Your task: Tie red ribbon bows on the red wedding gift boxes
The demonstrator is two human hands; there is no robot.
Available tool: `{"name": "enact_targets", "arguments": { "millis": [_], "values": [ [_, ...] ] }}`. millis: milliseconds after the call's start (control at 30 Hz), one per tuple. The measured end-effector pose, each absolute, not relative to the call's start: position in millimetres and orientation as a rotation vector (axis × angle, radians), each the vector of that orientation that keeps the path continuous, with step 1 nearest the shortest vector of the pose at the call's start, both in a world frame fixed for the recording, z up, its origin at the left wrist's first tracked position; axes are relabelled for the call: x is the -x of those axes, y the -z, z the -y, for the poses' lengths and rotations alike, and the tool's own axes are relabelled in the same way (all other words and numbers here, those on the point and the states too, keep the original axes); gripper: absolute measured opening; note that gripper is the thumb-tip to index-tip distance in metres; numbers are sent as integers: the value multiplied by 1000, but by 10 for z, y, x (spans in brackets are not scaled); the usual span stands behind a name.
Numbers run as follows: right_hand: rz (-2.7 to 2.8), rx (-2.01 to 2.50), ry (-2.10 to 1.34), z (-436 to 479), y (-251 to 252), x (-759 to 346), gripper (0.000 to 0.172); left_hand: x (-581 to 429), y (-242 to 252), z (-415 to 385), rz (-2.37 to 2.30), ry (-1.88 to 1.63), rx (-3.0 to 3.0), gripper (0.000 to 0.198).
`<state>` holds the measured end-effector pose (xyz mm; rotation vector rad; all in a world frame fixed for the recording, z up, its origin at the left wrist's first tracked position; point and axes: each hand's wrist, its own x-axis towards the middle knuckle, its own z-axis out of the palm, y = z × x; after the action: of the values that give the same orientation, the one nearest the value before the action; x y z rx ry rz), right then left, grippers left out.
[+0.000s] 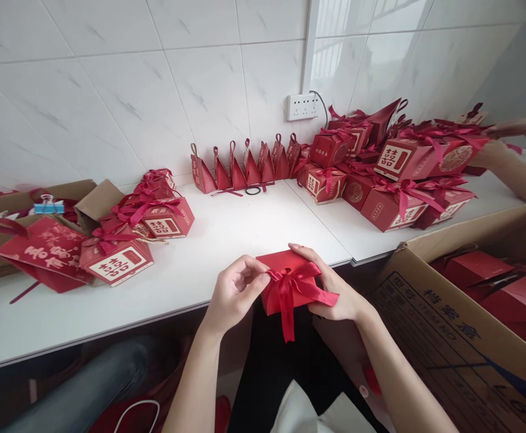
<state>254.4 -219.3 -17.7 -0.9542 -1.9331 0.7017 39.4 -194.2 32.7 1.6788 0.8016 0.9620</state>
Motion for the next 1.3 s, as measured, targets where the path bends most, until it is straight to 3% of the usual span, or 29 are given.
{"name": "enact_targets", "arguments": {
  "millis": [167, 300, 467, 633, 1133, 1300],
  "values": [
    [1933, 969, -709, 2187, 175, -2565, 94, -315, -355, 1882, -691, -819, -1642, 17],
    [1928, 972, -716, 2191, 174, -2573, 94, -215, -368, 1946, -768, -915, -1835, 21],
    [1931, 986, -718, 2210, 176, -2567, 94, -220, -384, 2070, -926, -788, -2107, 12],
    [1942, 1010, -702, 2218, 171, -2568, 95, -272, -444, 2043, -930, -733, -2241, 17],
    [1934, 973, -714, 2196, 206, -2574, 94, -394, -453, 1774, -693, -624, -1696, 32],
    [1937, 954, -725, 2199, 193, -2571, 93, -350, -540, 1722, -720, -515, -1716, 27]
  ]
}}
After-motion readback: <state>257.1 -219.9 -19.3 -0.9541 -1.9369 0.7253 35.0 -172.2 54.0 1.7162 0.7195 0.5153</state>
